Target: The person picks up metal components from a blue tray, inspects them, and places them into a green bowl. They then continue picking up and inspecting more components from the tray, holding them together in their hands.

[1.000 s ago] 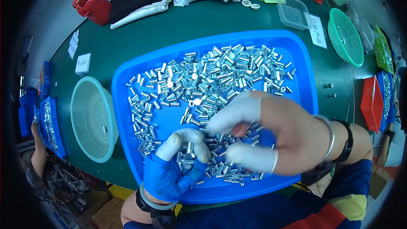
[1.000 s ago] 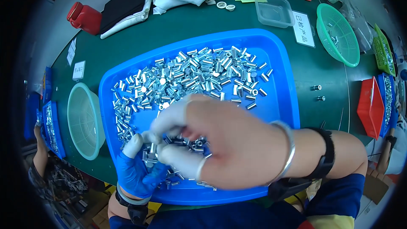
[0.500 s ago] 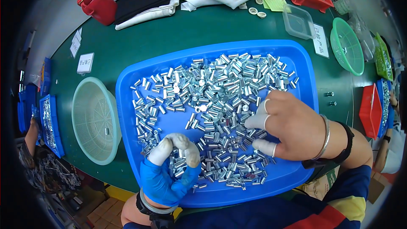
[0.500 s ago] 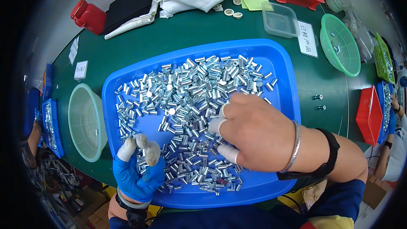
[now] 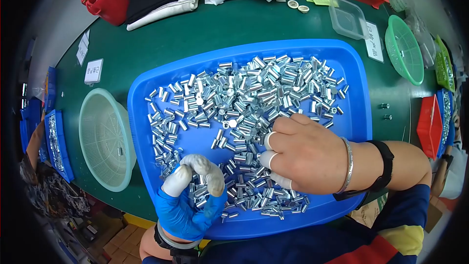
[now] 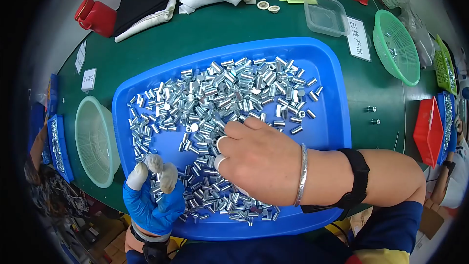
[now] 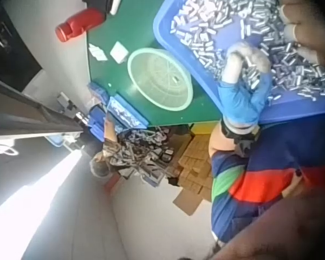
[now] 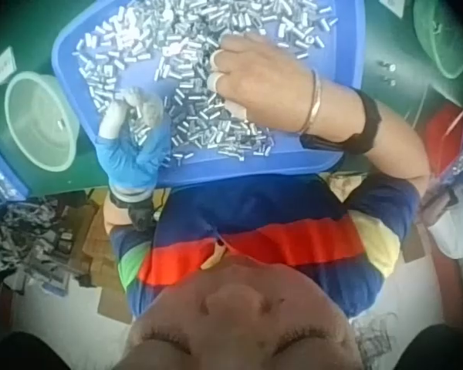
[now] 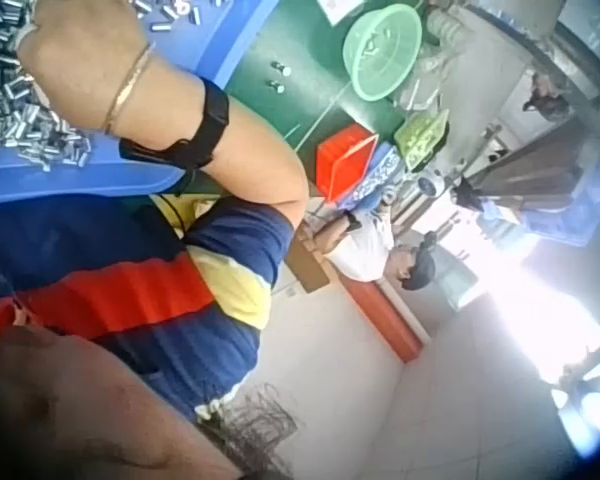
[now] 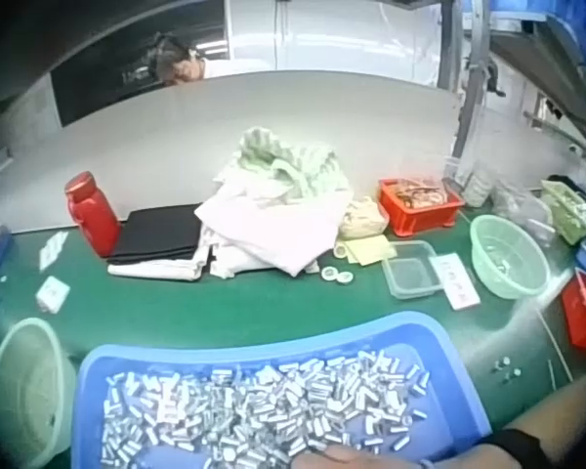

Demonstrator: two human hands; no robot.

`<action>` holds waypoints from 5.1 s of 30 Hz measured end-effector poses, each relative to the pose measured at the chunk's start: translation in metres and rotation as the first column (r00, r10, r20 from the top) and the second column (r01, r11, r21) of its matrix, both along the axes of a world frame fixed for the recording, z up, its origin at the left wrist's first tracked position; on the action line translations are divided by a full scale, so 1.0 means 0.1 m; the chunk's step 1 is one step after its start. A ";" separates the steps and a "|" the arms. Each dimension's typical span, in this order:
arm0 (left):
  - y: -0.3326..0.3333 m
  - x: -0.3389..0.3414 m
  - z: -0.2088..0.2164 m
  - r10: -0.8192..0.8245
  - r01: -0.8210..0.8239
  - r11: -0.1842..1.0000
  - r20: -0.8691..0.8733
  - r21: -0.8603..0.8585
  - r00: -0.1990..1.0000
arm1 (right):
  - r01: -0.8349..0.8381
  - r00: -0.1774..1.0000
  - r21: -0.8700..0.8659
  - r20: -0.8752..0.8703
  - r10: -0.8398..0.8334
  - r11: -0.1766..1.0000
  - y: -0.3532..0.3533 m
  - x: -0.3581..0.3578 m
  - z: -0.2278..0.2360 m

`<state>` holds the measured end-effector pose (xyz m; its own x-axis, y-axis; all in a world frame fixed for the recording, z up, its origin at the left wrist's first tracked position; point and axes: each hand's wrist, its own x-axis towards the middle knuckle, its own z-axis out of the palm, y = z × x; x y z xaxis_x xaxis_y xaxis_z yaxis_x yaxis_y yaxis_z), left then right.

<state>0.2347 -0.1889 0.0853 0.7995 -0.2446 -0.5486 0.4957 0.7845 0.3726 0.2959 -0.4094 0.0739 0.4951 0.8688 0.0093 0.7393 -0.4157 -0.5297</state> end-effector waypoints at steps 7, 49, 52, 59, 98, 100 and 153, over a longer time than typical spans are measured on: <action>0.02 -0.01 0.01 -0.021 0.021 1.000 -0.005 -0.010 1.000 | -0.063 0.997 -0.063 0.031 0.065 0.996 0.01 0.01 0.05; -0.13 0.04 0.10 -0.196 0.208 0.952 -0.074 0.224 0.978 | 0.095 0.995 0.216 -0.055 -0.085 0.972 0.11 -0.06 0.30; -0.18 0.02 0.11 -0.244 0.260 0.956 -0.125 0.133 0.962 | 0.119 0.987 0.442 -0.154 -0.055 0.889 0.14 -0.04 0.39; 0.00 -0.03 -0.01 -0.161 0.169 0.981 0.084 -0.098 0.983 | 0.293 0.947 0.190 0.075 -0.311 0.937 -0.11 0.20 0.22; -0.04 -0.07 -0.05 -0.141 0.148 0.988 0.142 -0.038 0.980 | 0.002 0.999 -0.056 -0.042 -0.004 0.998 -0.45 -0.80 0.16; -0.06 -0.08 -0.03 -0.115 0.117 0.993 0.119 -0.012 0.986 | 0.128 0.991 -0.057 -0.036 -0.130 0.990 -0.49 -0.88 0.18; -0.12 -0.01 -0.06 -0.040 0.035 0.997 0.081 0.066 0.996 | 0.639 0.397 0.060 -0.879 -0.262 0.767 -0.77 -0.81 0.20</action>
<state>0.2335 -0.2008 0.0796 0.8334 -0.2411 -0.4973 0.4898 0.7390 0.4625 0.2144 -0.4863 0.0943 0.7581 0.5308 -0.3788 -0.3207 -0.2023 -0.9253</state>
